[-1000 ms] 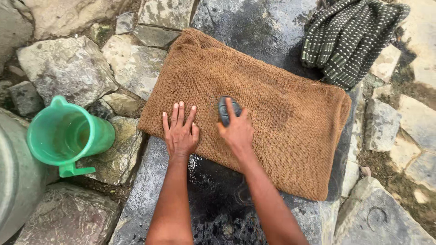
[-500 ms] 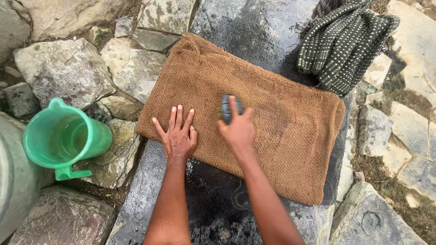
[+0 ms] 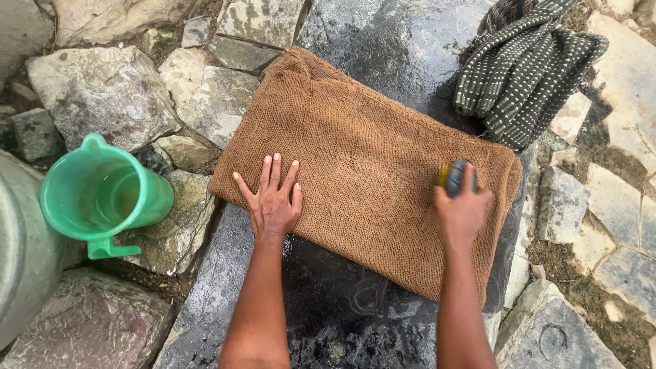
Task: The person scrubs a burlap sack on a stone surface using a brush, pours water from a green cup over their hands and the sack, and then continues scrubbing before folding the sack.
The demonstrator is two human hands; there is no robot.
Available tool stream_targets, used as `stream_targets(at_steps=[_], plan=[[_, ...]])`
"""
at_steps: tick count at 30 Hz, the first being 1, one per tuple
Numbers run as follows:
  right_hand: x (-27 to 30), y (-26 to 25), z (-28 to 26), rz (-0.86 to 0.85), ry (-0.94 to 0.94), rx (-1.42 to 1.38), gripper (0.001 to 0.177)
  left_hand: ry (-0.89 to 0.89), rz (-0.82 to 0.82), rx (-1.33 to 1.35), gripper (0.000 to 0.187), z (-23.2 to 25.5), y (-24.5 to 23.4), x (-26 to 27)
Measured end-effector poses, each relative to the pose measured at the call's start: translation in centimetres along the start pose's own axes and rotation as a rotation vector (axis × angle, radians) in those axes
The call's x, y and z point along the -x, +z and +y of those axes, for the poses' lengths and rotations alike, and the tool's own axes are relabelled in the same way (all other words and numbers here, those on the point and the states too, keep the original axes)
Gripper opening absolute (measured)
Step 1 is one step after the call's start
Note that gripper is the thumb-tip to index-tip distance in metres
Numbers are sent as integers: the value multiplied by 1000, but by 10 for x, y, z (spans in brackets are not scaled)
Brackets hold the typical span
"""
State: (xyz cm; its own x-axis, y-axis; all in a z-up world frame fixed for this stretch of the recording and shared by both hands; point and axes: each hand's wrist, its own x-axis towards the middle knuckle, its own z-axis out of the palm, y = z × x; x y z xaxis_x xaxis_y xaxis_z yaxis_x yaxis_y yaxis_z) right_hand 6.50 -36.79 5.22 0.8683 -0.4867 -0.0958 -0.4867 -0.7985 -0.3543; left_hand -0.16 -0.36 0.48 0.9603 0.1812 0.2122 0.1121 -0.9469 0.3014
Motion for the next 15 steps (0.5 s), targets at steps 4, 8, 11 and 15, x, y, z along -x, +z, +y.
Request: stream_targets(at_steps=[4,8,11,15], plan=[[22,63,-137,-54,-488,160,96,10,6,3,49,0,1,-4],[13,61,-150,-197,-402,204,85,20,-4,-23,49,-1,2,-6],[-17,27,-73,-134,-249,92,85,10,-3,-19,50,-1,2,-4],[-35,-6,-10,-68,13,122,78,-10,-18,-14,49,-1,5,-4]])
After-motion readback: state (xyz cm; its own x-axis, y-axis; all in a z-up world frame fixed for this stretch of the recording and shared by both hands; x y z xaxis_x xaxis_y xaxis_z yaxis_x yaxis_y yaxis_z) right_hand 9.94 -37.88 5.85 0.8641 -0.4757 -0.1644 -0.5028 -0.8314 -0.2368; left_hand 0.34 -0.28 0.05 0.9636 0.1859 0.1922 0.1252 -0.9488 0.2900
